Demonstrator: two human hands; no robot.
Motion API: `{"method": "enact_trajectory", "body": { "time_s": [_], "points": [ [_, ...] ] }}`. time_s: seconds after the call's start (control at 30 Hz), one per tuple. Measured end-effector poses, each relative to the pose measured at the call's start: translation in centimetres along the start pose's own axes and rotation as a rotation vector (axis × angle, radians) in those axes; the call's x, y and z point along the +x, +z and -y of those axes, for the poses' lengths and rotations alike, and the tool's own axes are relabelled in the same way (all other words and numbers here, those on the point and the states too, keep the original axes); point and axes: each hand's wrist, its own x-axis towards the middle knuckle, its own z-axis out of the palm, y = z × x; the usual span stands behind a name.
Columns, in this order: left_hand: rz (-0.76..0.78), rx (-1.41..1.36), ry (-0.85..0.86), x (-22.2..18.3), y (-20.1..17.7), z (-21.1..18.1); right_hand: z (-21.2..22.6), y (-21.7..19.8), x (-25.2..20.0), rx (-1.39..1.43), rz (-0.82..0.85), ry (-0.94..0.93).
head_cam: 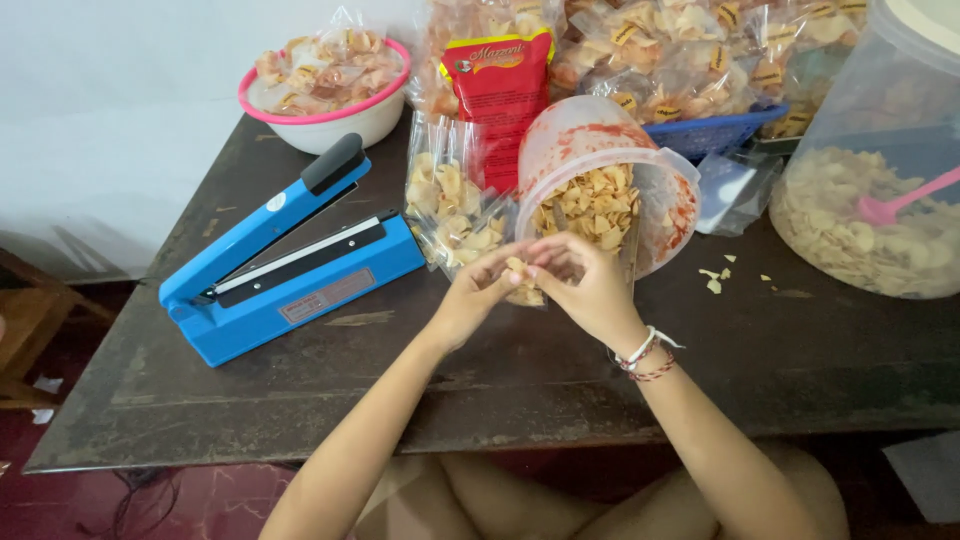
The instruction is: Packaging snacks by filling small plastic bags using tongs and sealing them with a heat sealer.
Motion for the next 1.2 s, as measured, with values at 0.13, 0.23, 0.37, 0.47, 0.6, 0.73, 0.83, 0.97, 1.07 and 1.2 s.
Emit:
{"method": "enact_trajectory", "body": {
  "time_s": [0.13,0.23,0.37,0.47,0.6,0.73,0.83,0.97,1.07,1.2],
  "points": [
    [-0.142,-0.108,-0.011,0.9,-2.4,2.4,-1.0,-3.4,-0.5,-0.164,-0.024,-0.174],
    [-0.224,-0.237,-0.023,0.7,-2.9,1.2,-0.6,-6.9,-1.8,-0.546,0.057,-0.336],
    [-0.23,-0.323,-0.009,0.8,-2.6,0.9,-2.6,-9.2,-4.0,-1.28,0.532,-0.355],
    [-0.226,-0.289,0.013,0.5,-2.3,0.8,-3.0,-9.3,-4.3,-1.365,0.502,-0.622],
    [-0.223,-0.228,0.05,0.8,-2.7,1.3,-4.4,-9.2,-3.0,-1.395,0.497,-0.882],
    [-0.21,-0.186,0.076,1.0,-3.3,2.1,-3.5,-9.3,-2.0,-1.404,0.477,-1.166],
    [-0.17,-0.174,0.084,1.1,-3.6,2.5,-4.2,-10.4,-1.0,-1.377,0.491,-1.192],
    [-0.165,-0.209,0.042,0.6,-2.8,1.6,-4.3,-11.7,0.2,-1.061,0.437,-1.007],
    [-0.194,-0.19,0.044,1.0,-3.3,2.2,-3.9,-12.9,0.4,-0.969,0.327,-0.947],
    [-0.193,-0.205,0.078,1.0,-3.1,2.1,-1.2,-12.3,-0.5,-0.713,0.076,-0.828]
  ]
}}
